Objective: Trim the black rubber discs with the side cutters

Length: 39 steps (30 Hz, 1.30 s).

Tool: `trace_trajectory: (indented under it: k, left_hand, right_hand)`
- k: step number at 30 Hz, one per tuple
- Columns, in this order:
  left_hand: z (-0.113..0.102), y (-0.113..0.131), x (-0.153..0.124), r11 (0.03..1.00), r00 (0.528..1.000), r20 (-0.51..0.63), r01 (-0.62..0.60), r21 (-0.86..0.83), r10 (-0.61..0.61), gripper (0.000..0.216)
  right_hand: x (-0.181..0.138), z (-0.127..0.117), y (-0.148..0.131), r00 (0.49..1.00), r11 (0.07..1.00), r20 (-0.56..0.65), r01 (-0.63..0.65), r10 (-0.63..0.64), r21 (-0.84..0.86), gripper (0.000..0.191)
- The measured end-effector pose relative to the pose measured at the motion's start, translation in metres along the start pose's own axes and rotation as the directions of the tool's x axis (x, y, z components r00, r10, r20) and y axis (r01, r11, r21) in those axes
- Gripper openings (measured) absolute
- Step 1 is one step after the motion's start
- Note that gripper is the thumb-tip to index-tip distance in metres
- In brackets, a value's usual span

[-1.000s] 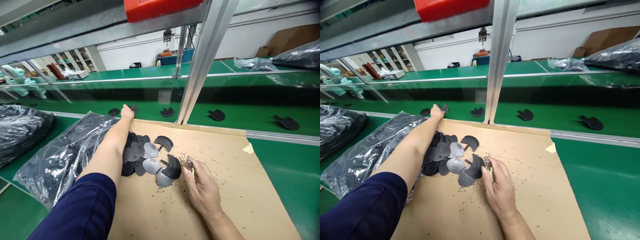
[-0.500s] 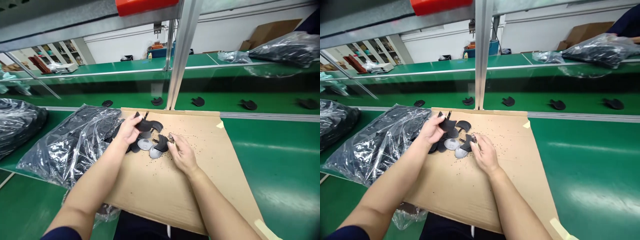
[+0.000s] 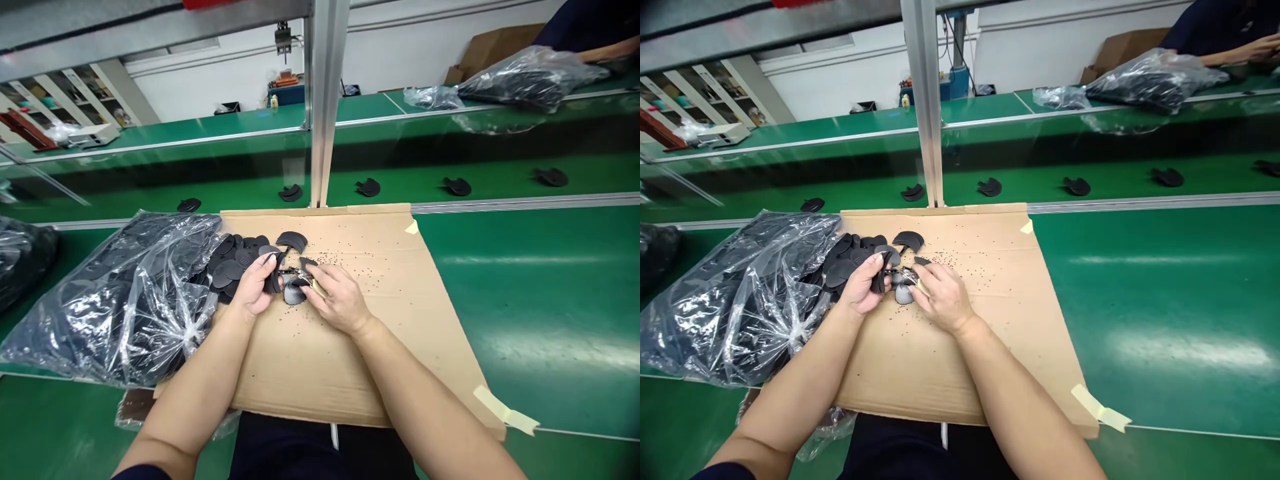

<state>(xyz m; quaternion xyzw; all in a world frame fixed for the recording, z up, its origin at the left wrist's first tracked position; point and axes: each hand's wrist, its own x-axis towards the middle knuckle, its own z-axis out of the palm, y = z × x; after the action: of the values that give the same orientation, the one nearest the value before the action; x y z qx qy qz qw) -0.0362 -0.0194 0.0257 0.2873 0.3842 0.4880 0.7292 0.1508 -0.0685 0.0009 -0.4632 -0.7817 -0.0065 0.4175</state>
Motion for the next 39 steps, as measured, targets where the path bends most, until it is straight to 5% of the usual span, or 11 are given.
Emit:
trace_trajectory:
  k: [17,22,29,39]
  left_hand:
    - [-0.001,-0.005,0.0,0.996,1.0,-0.006,0.029,-0.089,-0.03,0.049]
    - [0.001,-0.007,0.001,0.996,0.999,-0.038,0.015,-0.085,-0.018,0.043]
    - [-0.004,0.0,-0.001,0.996,0.997,0.0,-0.072,-0.051,0.072,0.05]
    - [-0.007,-0.002,0.006,0.981,0.995,0.081,0.065,-0.183,-0.051,0.025]
  right_hand:
    - [0.001,0.003,0.001,0.994,0.994,0.099,0.064,-0.055,-0.09,0.03]
    - [-0.002,0.008,0.0,0.991,0.999,0.124,-0.043,0.043,-0.002,0.03]
    - [0.0,0.002,0.002,0.971,0.954,-0.004,-0.236,0.241,0.184,0.03]
    - [0.0,0.006,-0.008,0.995,0.985,0.035,-0.098,0.094,0.144,0.033]
